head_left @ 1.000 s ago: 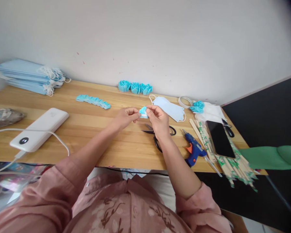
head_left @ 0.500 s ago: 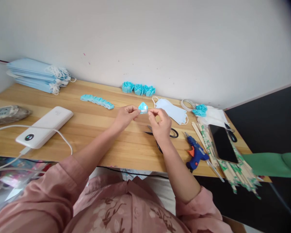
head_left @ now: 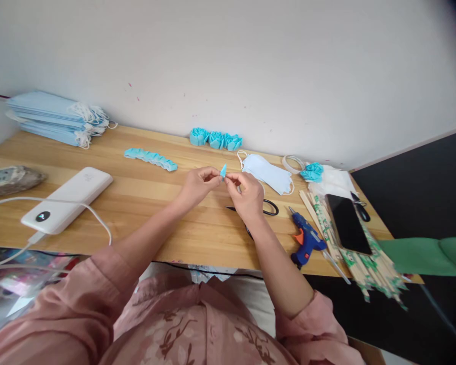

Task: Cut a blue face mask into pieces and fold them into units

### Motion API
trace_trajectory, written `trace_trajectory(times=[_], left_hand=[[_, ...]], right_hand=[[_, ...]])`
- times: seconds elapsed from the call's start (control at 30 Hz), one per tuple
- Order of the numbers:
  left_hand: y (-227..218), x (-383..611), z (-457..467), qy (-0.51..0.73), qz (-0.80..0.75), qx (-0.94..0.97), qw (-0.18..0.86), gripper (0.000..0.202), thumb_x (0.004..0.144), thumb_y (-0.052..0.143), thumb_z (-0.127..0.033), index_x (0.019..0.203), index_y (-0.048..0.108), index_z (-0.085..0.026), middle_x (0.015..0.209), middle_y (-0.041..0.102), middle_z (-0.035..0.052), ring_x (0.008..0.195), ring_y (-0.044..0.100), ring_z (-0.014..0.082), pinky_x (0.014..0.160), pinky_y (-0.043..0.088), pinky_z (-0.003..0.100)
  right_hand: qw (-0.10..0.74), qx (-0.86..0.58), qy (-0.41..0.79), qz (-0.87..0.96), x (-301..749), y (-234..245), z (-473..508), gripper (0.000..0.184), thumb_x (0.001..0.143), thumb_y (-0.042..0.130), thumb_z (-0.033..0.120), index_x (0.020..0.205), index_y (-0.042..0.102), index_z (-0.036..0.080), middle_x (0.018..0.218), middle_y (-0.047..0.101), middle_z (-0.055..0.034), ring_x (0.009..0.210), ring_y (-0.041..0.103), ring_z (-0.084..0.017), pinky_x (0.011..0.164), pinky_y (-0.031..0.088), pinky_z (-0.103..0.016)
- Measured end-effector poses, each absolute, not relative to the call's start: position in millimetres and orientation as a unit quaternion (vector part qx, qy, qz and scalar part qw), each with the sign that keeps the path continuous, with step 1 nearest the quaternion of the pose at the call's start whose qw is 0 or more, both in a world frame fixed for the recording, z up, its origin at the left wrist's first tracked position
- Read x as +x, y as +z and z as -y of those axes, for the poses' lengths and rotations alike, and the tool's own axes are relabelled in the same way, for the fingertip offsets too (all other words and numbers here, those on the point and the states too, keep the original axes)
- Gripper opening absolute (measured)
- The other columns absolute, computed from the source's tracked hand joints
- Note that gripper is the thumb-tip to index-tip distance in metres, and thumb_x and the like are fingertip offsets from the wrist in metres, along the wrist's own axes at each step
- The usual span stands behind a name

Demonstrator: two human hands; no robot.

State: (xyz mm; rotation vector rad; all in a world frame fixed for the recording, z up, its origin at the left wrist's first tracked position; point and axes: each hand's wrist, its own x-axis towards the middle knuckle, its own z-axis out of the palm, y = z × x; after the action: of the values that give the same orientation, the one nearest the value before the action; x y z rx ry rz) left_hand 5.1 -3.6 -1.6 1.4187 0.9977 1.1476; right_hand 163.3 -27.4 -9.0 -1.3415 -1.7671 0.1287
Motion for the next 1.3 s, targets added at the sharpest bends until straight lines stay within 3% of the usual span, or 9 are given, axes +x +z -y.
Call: trace_trajectory(times=[1.07, 1.23, 1.3], left_hand=[[1.3, 3.9, 2.3, 0.478, -0.415, 0.566, 0.528, 0.016, 0.070, 0.066, -0.032, 0.065, 0.061, -0.017, 0.060, 0.054, -0.0032, 0.058, 0.045, 0.0088, 0.060, 0.036, 0.025], [1.2, -0.4, -1.9, 0.497, -0.425, 0.525, 0.544, 0.019, 0.070, 0.067, -0.033, 0.063, 0.060, -0.017, 0.060, 0.057, -0.0017, 0.056, 0.048, 0.0093, 0.061, 0.040, 0.026], [2.7, -0.9, -1.6, 0.503, -0.419, 0.517, 0.552, 0.019, 0.070, 0.067, -0.033, 0.063, 0.060, -0.017, 0.060, 0.058, -0.0014, 0.057, 0.048, 0.0093, 0.062, 0.041, 0.026]], right_hand=[[0.461, -0.570, 0.079, 0.676, 165.5, -6.6, 25.8, 0.018, 0.088, 0.055, 0.027, 0.081, 0.070, 0.020, 0.076, 0.069, -0.0020, 0.071, 0.061, -0.017, 0.074, 0.044, -0.030], [0.501, -0.582, 0.146, 0.623, 171.6, 26.1, 48.6, 0.018, 0.089, 0.054, 0.028, 0.082, 0.068, 0.019, 0.075, 0.069, -0.0009, 0.072, 0.062, -0.016, 0.073, 0.047, -0.029], [0.436, -0.542, 0.169, 0.698, 174.9, 46.5, 74.1, 0.017, 0.091, 0.054, 0.024, 0.084, 0.070, 0.020, 0.081, 0.071, -0.0010, 0.076, 0.063, -0.015, 0.073, 0.047, -0.027]])
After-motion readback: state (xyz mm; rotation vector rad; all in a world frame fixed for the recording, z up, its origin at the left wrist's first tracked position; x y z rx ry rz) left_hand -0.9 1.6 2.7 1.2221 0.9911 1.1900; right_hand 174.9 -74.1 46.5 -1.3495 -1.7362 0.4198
